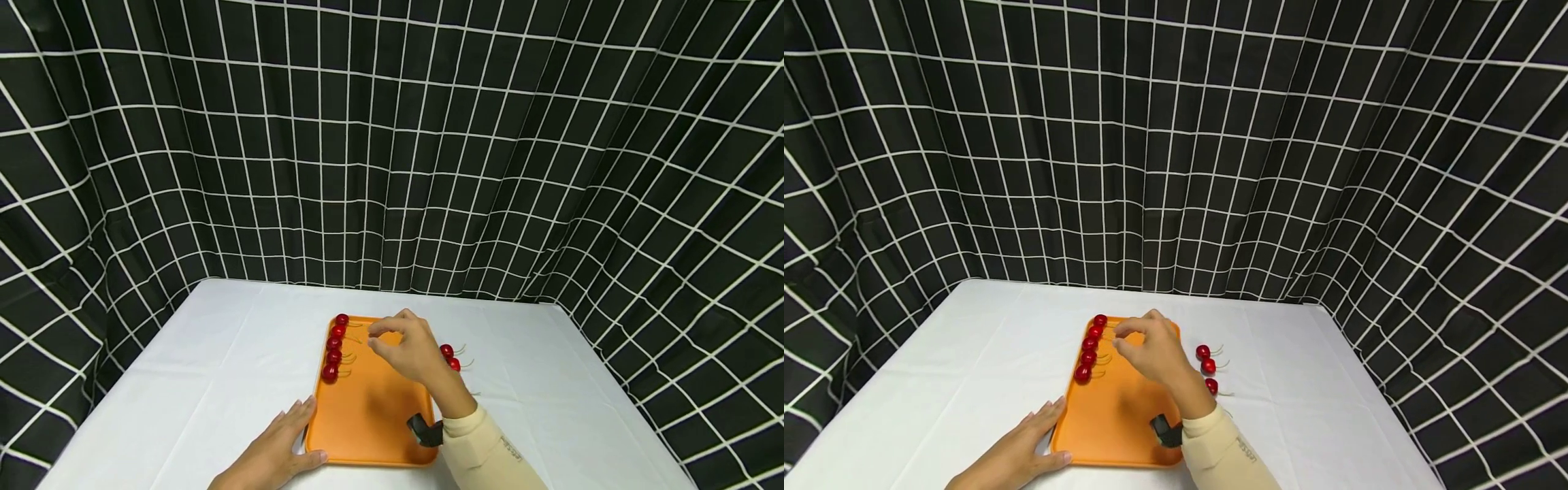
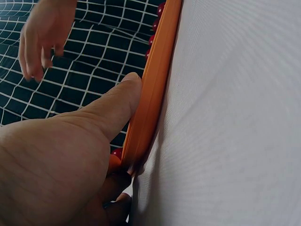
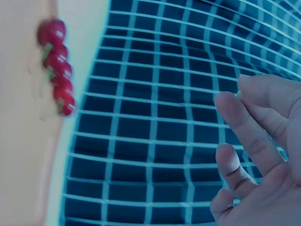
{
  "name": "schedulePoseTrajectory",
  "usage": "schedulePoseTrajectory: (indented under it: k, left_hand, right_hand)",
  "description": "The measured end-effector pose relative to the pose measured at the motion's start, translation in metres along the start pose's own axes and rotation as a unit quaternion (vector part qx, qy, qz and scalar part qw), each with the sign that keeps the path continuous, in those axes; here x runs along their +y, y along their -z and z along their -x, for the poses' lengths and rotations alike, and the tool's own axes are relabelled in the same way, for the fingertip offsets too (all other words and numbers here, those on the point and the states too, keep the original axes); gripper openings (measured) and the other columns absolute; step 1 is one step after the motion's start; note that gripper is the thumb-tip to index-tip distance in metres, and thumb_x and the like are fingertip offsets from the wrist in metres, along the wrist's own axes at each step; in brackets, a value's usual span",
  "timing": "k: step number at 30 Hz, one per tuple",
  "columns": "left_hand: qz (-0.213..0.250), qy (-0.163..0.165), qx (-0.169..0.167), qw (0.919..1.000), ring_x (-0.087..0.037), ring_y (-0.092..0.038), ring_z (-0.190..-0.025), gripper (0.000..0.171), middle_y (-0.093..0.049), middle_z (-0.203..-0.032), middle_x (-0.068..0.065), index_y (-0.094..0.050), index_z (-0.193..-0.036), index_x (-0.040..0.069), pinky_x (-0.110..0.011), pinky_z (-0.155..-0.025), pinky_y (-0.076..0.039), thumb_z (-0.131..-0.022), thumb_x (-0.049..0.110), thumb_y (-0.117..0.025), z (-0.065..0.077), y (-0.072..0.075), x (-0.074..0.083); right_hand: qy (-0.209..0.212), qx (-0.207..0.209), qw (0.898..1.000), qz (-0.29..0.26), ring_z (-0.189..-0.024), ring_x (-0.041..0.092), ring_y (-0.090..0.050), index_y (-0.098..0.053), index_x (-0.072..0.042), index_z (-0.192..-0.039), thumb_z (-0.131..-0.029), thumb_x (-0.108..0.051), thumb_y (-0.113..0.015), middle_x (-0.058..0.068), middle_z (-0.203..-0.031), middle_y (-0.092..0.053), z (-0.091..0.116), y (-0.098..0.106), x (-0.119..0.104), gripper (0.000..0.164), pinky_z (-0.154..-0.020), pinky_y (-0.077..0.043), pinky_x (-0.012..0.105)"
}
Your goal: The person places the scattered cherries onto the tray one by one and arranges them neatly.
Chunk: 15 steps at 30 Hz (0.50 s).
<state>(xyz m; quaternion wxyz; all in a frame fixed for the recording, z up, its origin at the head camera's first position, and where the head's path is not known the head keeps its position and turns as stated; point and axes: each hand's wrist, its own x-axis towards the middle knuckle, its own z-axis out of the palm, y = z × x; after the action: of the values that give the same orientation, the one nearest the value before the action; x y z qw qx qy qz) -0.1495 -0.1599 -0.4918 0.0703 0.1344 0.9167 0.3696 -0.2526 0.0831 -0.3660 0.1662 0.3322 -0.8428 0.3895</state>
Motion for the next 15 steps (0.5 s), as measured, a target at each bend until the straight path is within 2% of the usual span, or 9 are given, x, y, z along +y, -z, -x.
schedulePoseTrajectory:
  k: [5, 10, 13, 15]
  left_hand:
    - [-0.005, -0.002, 0.004, 1.0, -0.043, -0.02, -0.139, 0.098, -0.028, -0.153, -0.02, -0.034, -0.145, -0.006, -0.061, -0.11, -0.011, -0.079, 0.057, -0.07, 0.001, 0.0, 0.001]
    - [-0.003, -0.007, 0.006, 1.0, -0.043, -0.02, -0.139, 0.098, -0.028, -0.152, -0.021, -0.035, -0.145, -0.007, -0.062, -0.109, -0.011, -0.079, 0.057, -0.07, 0.001, 0.0, 0.0]
    - [-0.002, -0.012, 0.005, 0.9999, -0.043, -0.02, -0.139, 0.098, -0.027, -0.152, -0.021, -0.035, -0.144, -0.008, -0.062, -0.109, -0.01, -0.079, 0.056, -0.07, 0.001, 0.0, 0.0]
    - [-0.001, -0.013, 0.006, 0.9999, -0.043, -0.02, -0.139, 0.098, -0.027, -0.152, -0.021, -0.035, -0.144, -0.009, -0.062, -0.109, -0.01, -0.079, 0.056, -0.071, 0.001, 0.0, 0.0]
  right_hand:
    - [0.027, 0.051, 0.998, -0.024, -0.08, 0.011, -0.052, -0.077, -0.017, -0.09, -0.079, -0.009, -0.081, -0.004, -0.083, -0.065, 0.019, 0.037, -0.004, 0.014, -0.059, -0.042, 0.03]
    - [0.049, 0.095, 0.994, -0.032, -0.081, 0.014, -0.054, -0.077, -0.01, -0.089, -0.076, 0.002, -0.08, -0.003, -0.082, -0.066, 0.04, 0.07, -0.012, 0.018, -0.066, -0.046, 0.029]
    - [0.028, 0.116, 0.993, -0.027, -0.08, 0.015, -0.054, -0.075, -0.005, -0.087, -0.073, 0.009, -0.079, 0.0, -0.079, -0.065, 0.054, 0.084, -0.02, 0.02, -0.069, -0.045, 0.027]
    - [0.0, 0.122, 0.992, -0.02, -0.08, 0.015, -0.054, -0.075, -0.004, -0.086, -0.072, 0.011, -0.079, 0.001, -0.078, -0.065, 0.063, 0.088, -0.019, 0.021, -0.071, -0.042, 0.029]
